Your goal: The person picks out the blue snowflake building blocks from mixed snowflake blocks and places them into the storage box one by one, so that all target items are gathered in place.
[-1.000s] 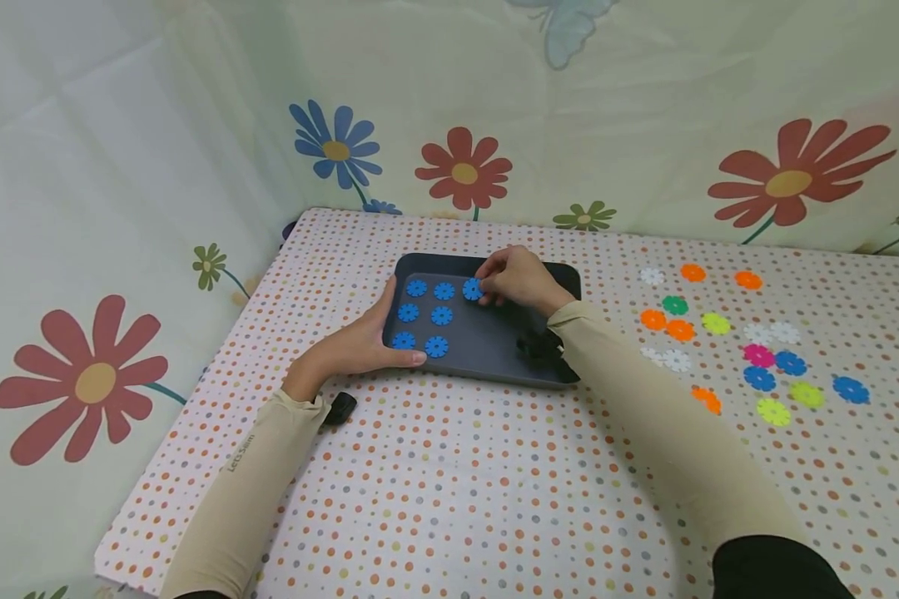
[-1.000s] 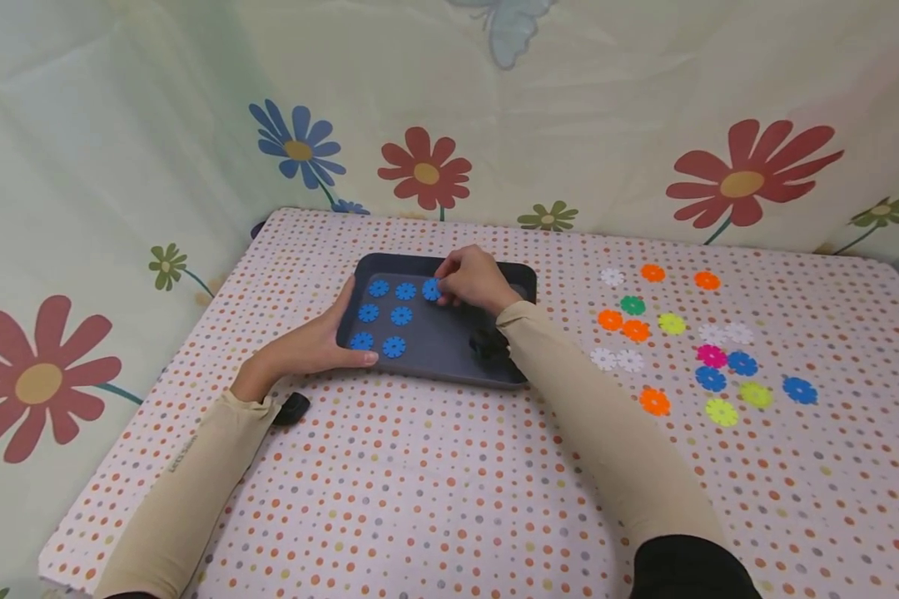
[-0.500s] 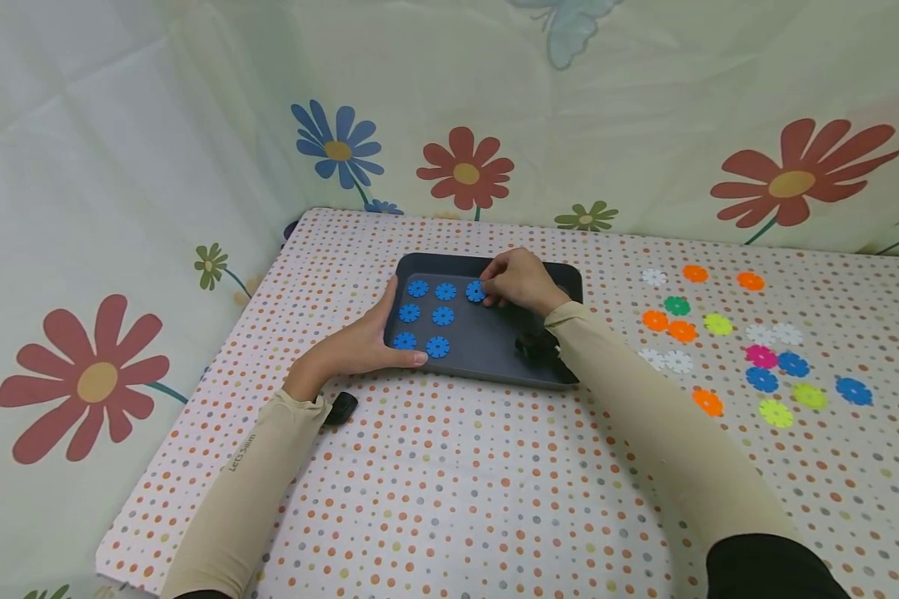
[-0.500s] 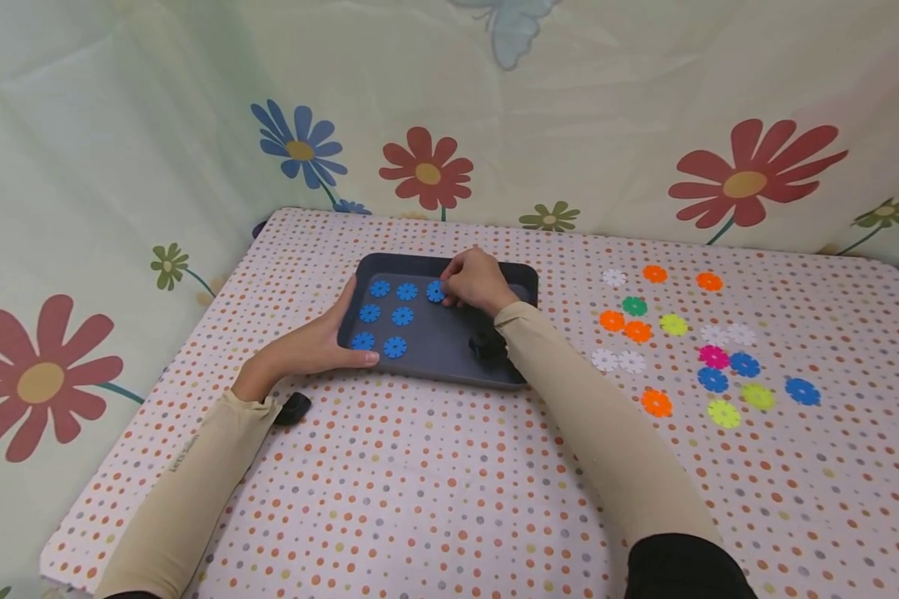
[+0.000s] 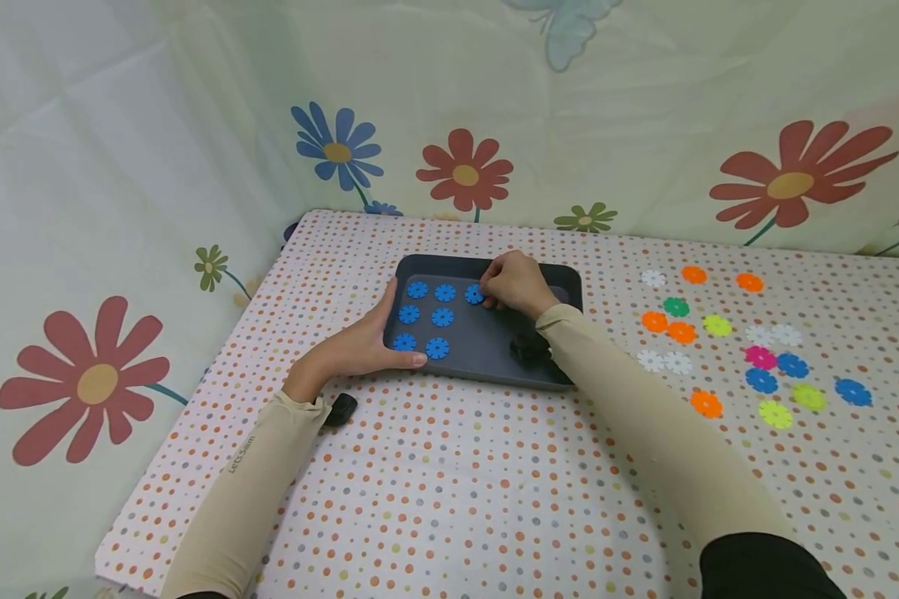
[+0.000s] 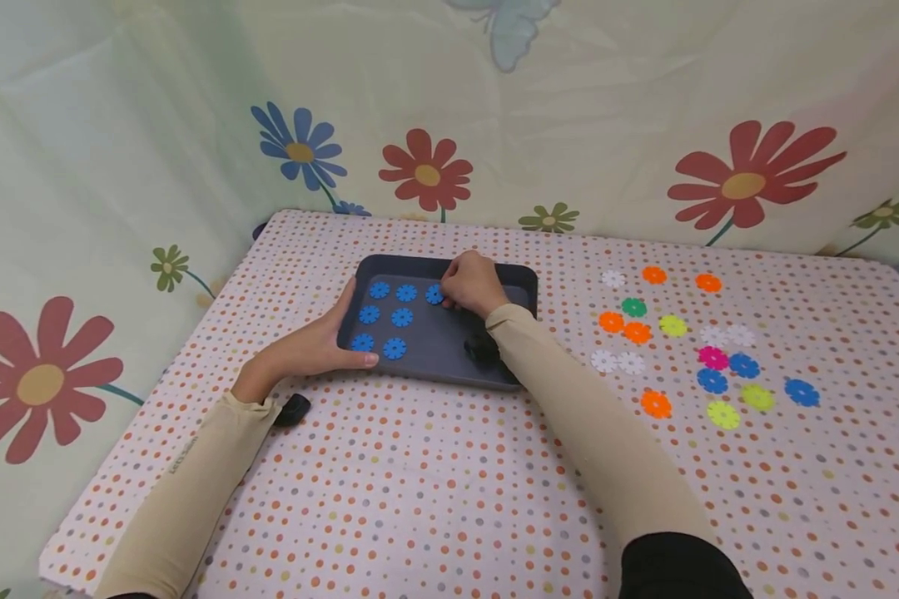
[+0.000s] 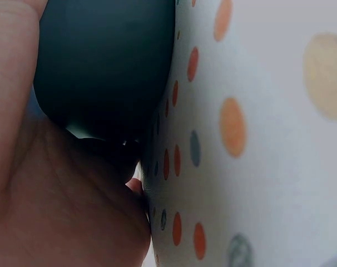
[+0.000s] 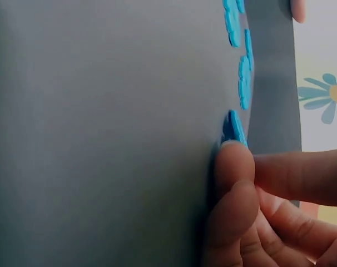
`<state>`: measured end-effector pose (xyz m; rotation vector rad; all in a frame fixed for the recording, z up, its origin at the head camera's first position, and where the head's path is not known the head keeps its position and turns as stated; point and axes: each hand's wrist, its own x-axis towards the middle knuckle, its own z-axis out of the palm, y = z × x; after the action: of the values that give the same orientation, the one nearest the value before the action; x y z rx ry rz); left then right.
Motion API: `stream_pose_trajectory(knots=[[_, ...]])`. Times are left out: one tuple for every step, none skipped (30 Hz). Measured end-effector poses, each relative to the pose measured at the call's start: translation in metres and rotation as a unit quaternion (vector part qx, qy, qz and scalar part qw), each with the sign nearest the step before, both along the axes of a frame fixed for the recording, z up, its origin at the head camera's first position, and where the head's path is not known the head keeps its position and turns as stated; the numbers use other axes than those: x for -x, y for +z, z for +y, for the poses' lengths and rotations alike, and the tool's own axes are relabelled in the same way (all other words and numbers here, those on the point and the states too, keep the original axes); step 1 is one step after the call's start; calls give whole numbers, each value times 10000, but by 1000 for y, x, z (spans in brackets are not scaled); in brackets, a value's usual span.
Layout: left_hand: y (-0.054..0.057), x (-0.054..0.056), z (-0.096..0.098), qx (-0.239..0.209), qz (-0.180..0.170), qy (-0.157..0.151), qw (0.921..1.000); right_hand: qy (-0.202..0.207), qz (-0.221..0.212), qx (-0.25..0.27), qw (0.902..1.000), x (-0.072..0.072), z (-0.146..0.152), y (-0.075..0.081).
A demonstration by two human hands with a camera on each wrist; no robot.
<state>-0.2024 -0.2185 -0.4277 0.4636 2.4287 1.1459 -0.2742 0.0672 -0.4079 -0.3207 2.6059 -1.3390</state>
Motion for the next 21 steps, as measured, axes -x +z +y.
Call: stream_pose_trajectory(knots=[[0, 0, 0, -10, -1, -7, 10000, -36, 36, -46, 10000, 0, -1, 0], [0, 0, 0, -14, 2, -11, 10000, -66, 65, -70, 9999, -1, -1, -1], [0, 0, 0, -8, 7, -18, 10000, -86, 94, -87, 9999, -1, -2, -1], [1, -1, 0, 3, 5, -14, 10000, -107, 114, -92, 9998, -2, -2, -1], [1, -1, 0, 1, 3, -7, 10000, -116, 141, -102, 9998, -2, -3, -1], [2, -1, 0, -3, -2, 2, 10000, -123, 172, -100, 9997, -3, -3, -1], [3, -2, 0, -13, 2, 16, 10000, -138, 227, -127, 9996, -3, -4, -1], [3, -2, 0, -11, -1, 30, 10000, -135, 283, -141, 9994, -3, -4, -1], [3, -2, 0, -12, -4, 41, 10000, -125, 344, -169, 9992, -3, -4, -1], [4, -2, 0, -26, -16, 58, 10000, -111, 400, -196, 9989, -3, -5, -1], [4, -2, 0, -26, -15, 66, 10000, -101, 456, -228, 9986, -3, -5, -2], [4, -2, 1, -34, -17, 69, 10000, -97, 513, -267, 9983, -3, -5, -2], [4, -2, 1, -30, -15, 77, 10000, -91, 566, -312, 9979, -4, -6, -2], [4, -2, 1, -22, -18, 76, 10000, -86, 590, -345, 9976, -4, -6, -2], [3, -2, 2, -21, -15, 79, 10000, -80, 615, -396, 9973, -4, -6, -3], [3, -2, 2, -25, -15, 82, 10000, -77, 626, -432, 9971, -4, -7, -3], [3, -1, 2, -19, -11, 86, 10000, -74, 652, -492, 9966, -4, -7, -3], [3, -1, 2, -28, -13, 86, 10000, -65, 691, -553, 9961, -4, -8, -4], [2, -1, 2, -27, -14, 84, 10000, -55, 728, -615, 9954, -4, -8, -4], [2, -1, 2, -27, -12, 74, 10000, -37, 757, -684, 9948, -4, -9, -4], [2, -1, 2, -28, -15, 68, 10000, -11, 793, -760, 9939, -3, -9, -4]])
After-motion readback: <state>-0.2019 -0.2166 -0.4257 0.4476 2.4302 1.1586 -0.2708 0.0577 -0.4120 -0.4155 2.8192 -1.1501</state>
